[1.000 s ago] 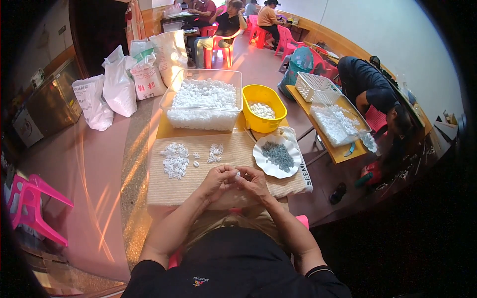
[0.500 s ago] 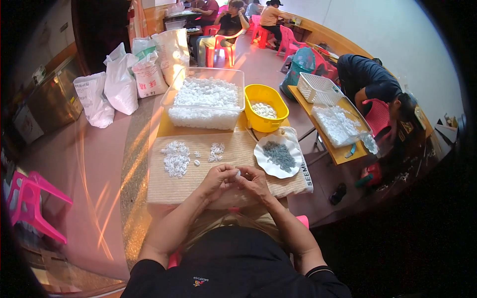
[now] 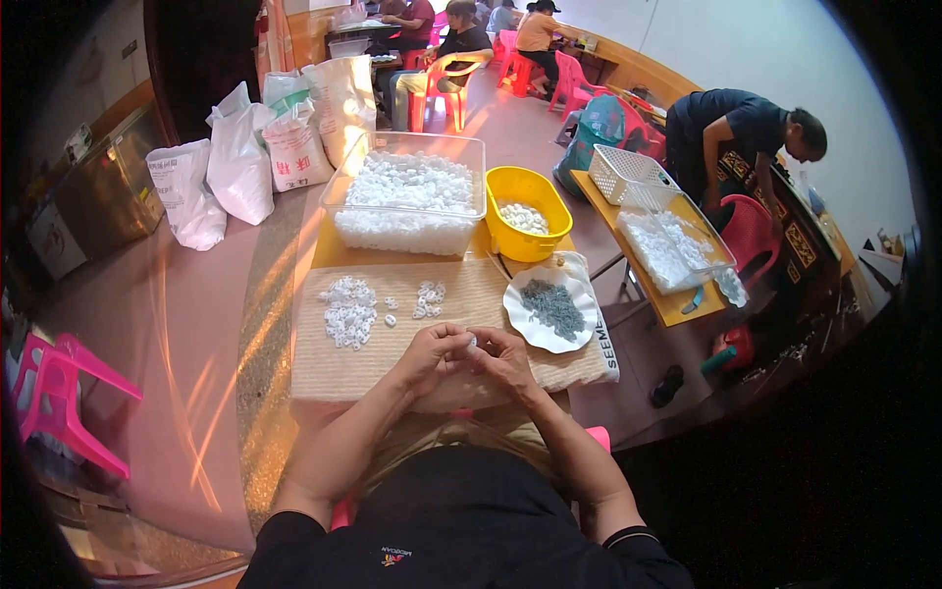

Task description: The recorder is assembling small white plastic components by manually inserting small blue pins into them.

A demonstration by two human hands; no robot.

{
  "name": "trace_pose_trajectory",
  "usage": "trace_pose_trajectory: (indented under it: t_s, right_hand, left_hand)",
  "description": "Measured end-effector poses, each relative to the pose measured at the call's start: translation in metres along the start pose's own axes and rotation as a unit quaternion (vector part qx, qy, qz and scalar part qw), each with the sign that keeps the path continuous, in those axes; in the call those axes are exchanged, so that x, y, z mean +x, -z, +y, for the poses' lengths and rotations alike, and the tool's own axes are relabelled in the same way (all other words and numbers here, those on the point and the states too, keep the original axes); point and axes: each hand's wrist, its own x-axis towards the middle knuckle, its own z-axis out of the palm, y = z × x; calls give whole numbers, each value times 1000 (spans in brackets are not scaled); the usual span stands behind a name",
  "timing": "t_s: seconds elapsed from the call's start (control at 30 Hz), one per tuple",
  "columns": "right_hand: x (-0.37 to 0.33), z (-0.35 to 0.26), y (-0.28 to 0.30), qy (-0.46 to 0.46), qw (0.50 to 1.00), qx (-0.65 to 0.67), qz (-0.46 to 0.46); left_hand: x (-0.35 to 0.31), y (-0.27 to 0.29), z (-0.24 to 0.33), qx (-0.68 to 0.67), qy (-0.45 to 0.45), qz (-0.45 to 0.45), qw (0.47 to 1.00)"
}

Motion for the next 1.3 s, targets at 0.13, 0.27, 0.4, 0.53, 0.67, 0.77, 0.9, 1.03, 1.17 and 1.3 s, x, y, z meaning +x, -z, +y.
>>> trace_pose_trajectory:
  t_s: [0.13, 0.27, 0.4, 0.53, 0.67, 0.77, 0.9, 1.03, 1.17, 1.3]
  right_hand:
    - [0, 4, 1, -2, 1000, -6, 5]
    - [0, 3, 1, -1, 1000, 5, -1]
    - [0, 1, 1, 2, 1000, 6, -3]
    - [0, 3, 3, 4, 1000, 4, -10]
    - [2, 9, 3, 22, 1000, -1, -1]
    - [2, 8, 1, 24, 1000, 13, 15]
    - [1, 6, 1, 18, 999, 24, 12]
    - [1, -3, -1, 1, 999, 37, 23]
    - [2, 6, 5, -3, 998, 49, 32]
    - [2, 4, 5, 1, 998, 46, 34]
  left_hand:
    - [0, 0, 0, 0, 1, -4, 1000]
    - [-3, -4, 3, 6, 3, 0, 1000]
    - [-1, -2, 1, 6, -3, 1, 1000]
    - [1, 0, -1, -1, -3, -4, 1000]
    - [0, -2, 1, -2, -5, -8, 1000]
    - [0, 0, 0, -2, -4, -8, 1000]
    - [-3, -7, 3, 16, -15, 6, 1000]
    - [-3, -9, 4, 92, -71, 75, 990]
    - [-9, -25, 13, 246, -242, 158, 925]
    - [-49, -80, 44, 211, -433, 187, 856]
